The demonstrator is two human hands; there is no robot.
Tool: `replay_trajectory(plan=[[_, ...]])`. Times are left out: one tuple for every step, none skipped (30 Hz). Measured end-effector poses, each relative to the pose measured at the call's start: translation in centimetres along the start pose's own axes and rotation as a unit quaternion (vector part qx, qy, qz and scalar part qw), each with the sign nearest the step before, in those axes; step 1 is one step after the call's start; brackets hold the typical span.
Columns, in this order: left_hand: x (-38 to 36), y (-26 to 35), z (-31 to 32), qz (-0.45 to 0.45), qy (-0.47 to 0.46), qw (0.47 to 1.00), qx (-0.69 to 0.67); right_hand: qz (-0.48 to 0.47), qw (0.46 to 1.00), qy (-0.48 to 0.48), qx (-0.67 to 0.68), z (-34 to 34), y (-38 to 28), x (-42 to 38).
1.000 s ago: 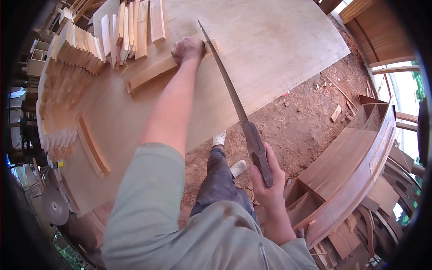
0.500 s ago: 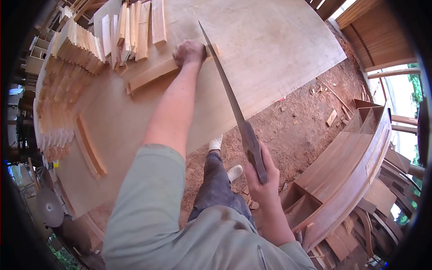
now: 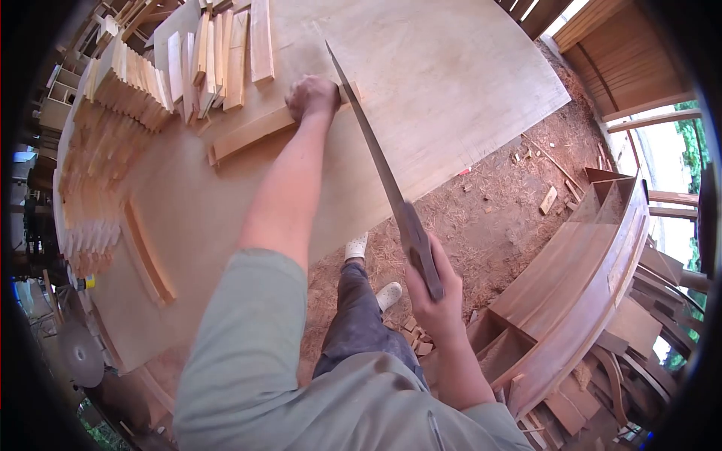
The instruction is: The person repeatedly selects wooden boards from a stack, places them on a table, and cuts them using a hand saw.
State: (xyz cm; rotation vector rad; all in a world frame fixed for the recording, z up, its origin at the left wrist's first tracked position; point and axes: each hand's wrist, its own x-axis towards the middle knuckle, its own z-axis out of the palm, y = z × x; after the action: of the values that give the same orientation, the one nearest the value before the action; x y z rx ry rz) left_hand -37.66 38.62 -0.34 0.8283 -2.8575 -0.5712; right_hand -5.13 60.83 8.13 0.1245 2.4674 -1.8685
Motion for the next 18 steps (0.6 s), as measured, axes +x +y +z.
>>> replay_trajectory(plan=[[-0.5, 0.3, -0.7, 0.011, -0.01, 1.0, 0.014, 0.034, 0.999, -0.011, 0.006, -1.2, 0.1, -2.6], [-1.0, 0.3, -0.9, 0.011, -0.01, 1.0, 0.014, 0.033, 0.999, -0.011, 0.006, -2.0, 0.2, -4.4], [-1.1, 0.5, -1.1, 0.019, 0.001, 1.0, 0.018, 0.026, 1.0, -0.007, 0.003, -2.3, -0.1, -5.1], [-1.1, 0.4, -1.3, 0.026, 0.01, 0.999, 0.023, 0.022, 1.0, -0.003, 0.001, -2.3, -0.4, -5.3], [-0.8, 0.3, -0.9, 0.013, 0.011, 1.0, 0.016, -0.008, 1.0, -0.007, -0.017, -2.1, 0.0, -4.1], [-0.6, 0.2, -1.0, 0.015, 0.011, 1.0, 0.016, 0.006, 1.0, -0.006, -0.006, -1.0, -0.4, -1.2], [-0.6, -0.1, -1.1, 0.029, -0.021, 0.999, 0.034, 0.023, 1.0, -0.003, 0.005, 0.6, -0.9, 1.9], [-0.5, 0.1, -1.2, 0.044, -0.049, 0.997, 0.048, 0.004, 1.0, -0.007, 0.0, 2.4, -0.9, 6.0], [-0.8, 0.3, -1.4, 0.046, -0.045, 0.997, 0.042, -0.02, 1.0, -0.013, -0.005, 3.8, -0.5, 8.8], [-1.2, 0.4, -1.9, 0.036, -0.034, 0.998, 0.028, -0.029, 1.0, -0.008, -0.004, 4.4, -0.4, 9.5], [-1.4, 0.5, -2.2, 0.026, -0.024, 0.999, 0.013, -0.051, 0.999, -0.001, 0.006, 4.8, -0.4, 10.1], [-1.2, 0.6, -2.1, 0.03, -0.021, 0.999, 0.01, -0.07, 0.997, 0.007, 0.015, 4.9, -0.2, 10.6], [-1.1, 0.4, -1.5, 0.021, -0.011, 1.0, 0.002, -0.059, 0.998, 0.014, 0.022, 4.3, 0.8, 8.8], [-0.8, 0.3, -0.9, 0.011, -0.001, 1.0, -0.006, -0.047, 0.999, 0.013, 0.014, 3.1, 0.8, 6.2], [-0.6, 0.1, -0.5, 0.016, -0.003, 1.0, 0.004, -0.032, 0.999, 0.012, 0.008, 1.7, 0.7, 3.0], [-0.6, 0.3, -0.5, 0.017, -0.001, 1.0, 0.001, 0.004, 1.0, 0.002, -0.004, 0.0, 1.1, -0.2], [-0.8, 0.4, -0.6, 0.012, -0.01, 1.0, 0.01, 0.04, 0.999, -0.01, -0.014, -1.5, 1.6, -3.3], [-0.8, 0.5, -0.9, 0.007, -0.014, 1.0, 0.02, 0.043, 0.999, -0.01, -0.006, -2.7, 1.6, -6.1]])
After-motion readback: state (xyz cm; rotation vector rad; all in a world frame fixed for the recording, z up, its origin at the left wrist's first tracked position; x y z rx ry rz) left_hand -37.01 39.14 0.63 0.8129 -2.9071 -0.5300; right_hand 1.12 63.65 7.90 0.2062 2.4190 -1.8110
